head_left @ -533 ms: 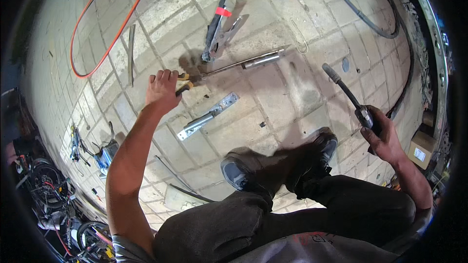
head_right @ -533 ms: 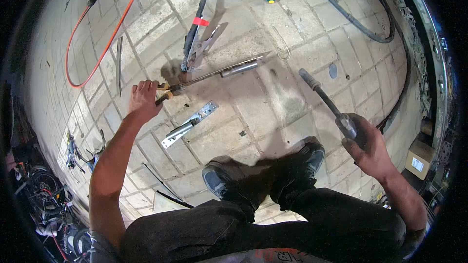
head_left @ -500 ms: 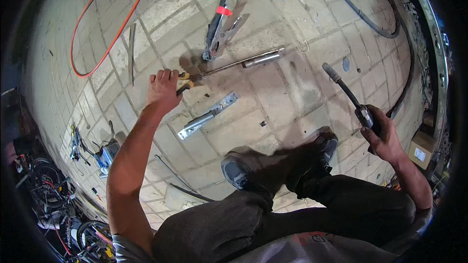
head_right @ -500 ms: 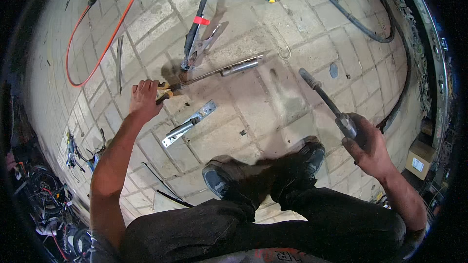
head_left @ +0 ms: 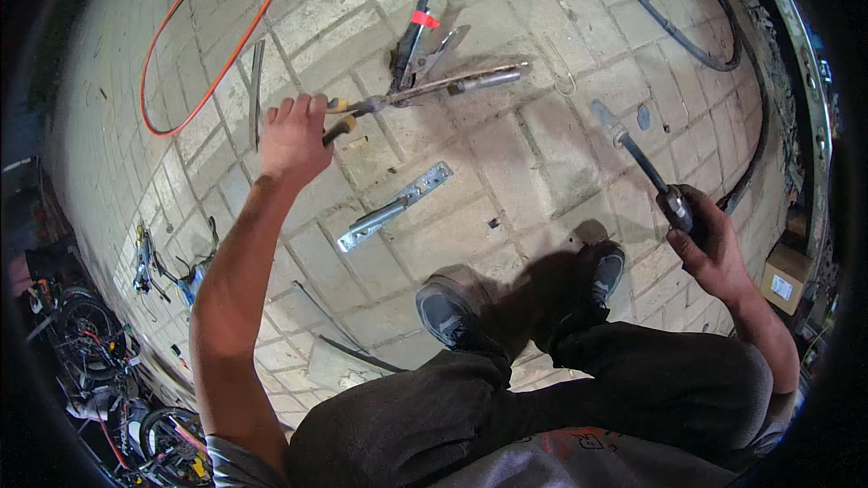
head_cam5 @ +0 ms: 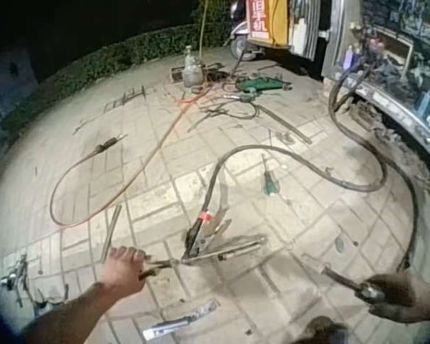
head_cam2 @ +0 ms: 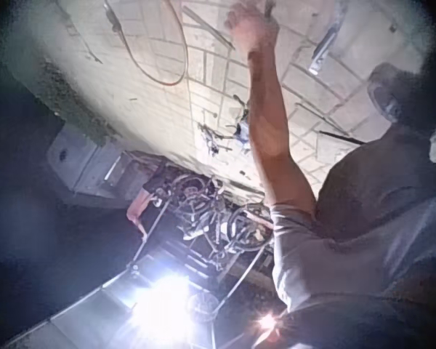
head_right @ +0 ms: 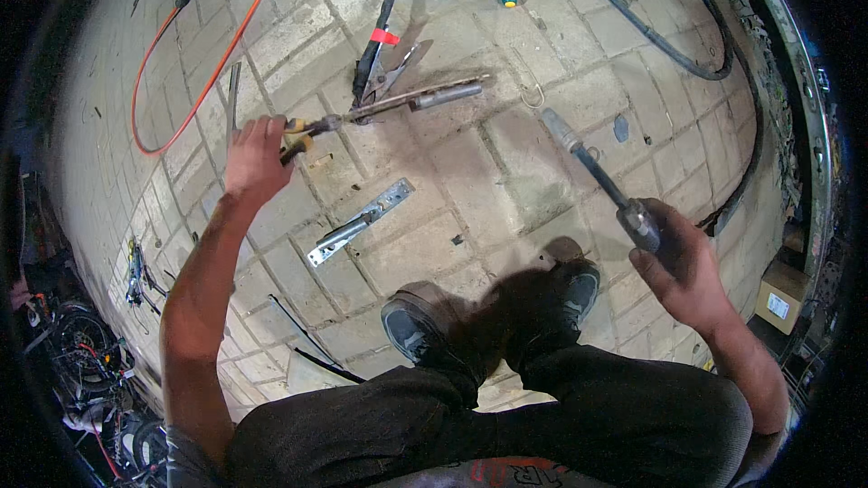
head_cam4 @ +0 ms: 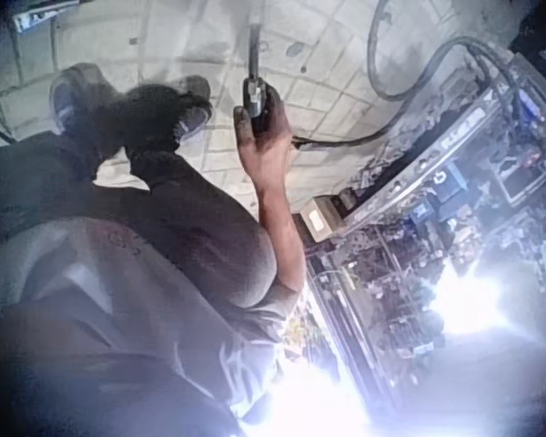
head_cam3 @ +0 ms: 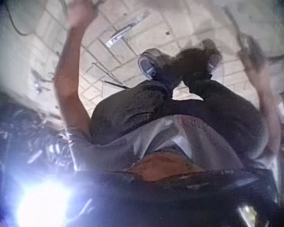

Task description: The person sits on a tiled floor and uses a welding torch to join a metal bracket to a cylindrical metal tube. They repeatedly strike an arc, move the torch along the joint, and pause to reposition the parts with pliers. After welding, they stand, coil an orange cable, and inspect the joined assembly.

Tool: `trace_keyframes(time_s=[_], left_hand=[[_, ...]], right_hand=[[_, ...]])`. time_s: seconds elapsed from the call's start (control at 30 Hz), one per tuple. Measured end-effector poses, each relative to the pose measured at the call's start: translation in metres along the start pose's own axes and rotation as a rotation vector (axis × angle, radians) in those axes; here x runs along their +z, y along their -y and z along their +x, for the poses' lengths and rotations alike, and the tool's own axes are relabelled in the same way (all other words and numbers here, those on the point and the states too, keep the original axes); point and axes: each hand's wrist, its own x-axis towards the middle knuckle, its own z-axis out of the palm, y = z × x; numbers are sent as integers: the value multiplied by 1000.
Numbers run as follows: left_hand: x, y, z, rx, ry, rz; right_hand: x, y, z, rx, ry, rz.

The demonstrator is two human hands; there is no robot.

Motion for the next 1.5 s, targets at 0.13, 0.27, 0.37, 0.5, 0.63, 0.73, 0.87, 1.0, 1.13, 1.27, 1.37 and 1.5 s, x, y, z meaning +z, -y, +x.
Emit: trace_keyframes(time_s=[0.13, 0.27, 0.37, 0.5, 0.63, 0.73, 0.87, 1.0, 1.13, 1.27, 1.37, 1.5], left_hand=[[-5, 9, 27, 38, 74, 106], [8, 28, 39, 93, 104, 197], [9, 25, 47, 105, 112, 207], [10, 26, 54, 145, 109, 194], [-7, 20, 58, 121, 200, 215], [-13, 13, 65, 98, 263, 252], [-14, 16, 69, 115, 225, 246], [-15, 15, 70, 102, 269, 277], [-12, 19, 69, 142, 175, 246], [-11, 17, 67, 131, 148, 223], [-12, 14, 66, 122, 153, 217], [-11, 16, 65, 115, 155, 215]], right_hand=[[8, -10, -5, -16, 49, 34], [13, -16, 8, -109, 49, -74], [21, -23, 27, -169, 30, -70], [28, -20, 62, -252, 32, -156], [38, -18, 101, -356, 54, -190], [49, -27, 123, -395, 39, -258], [49, -22, 138, -359, 75, -224], [55, -9, 145, -415, 57, -195], [56, 0, 159, -476, 50, -181], [54, 0, 167, -460, 100, -181], [55, 4, 168, -465, 94, -173], [58, 5, 174, -507, 111, -178]])
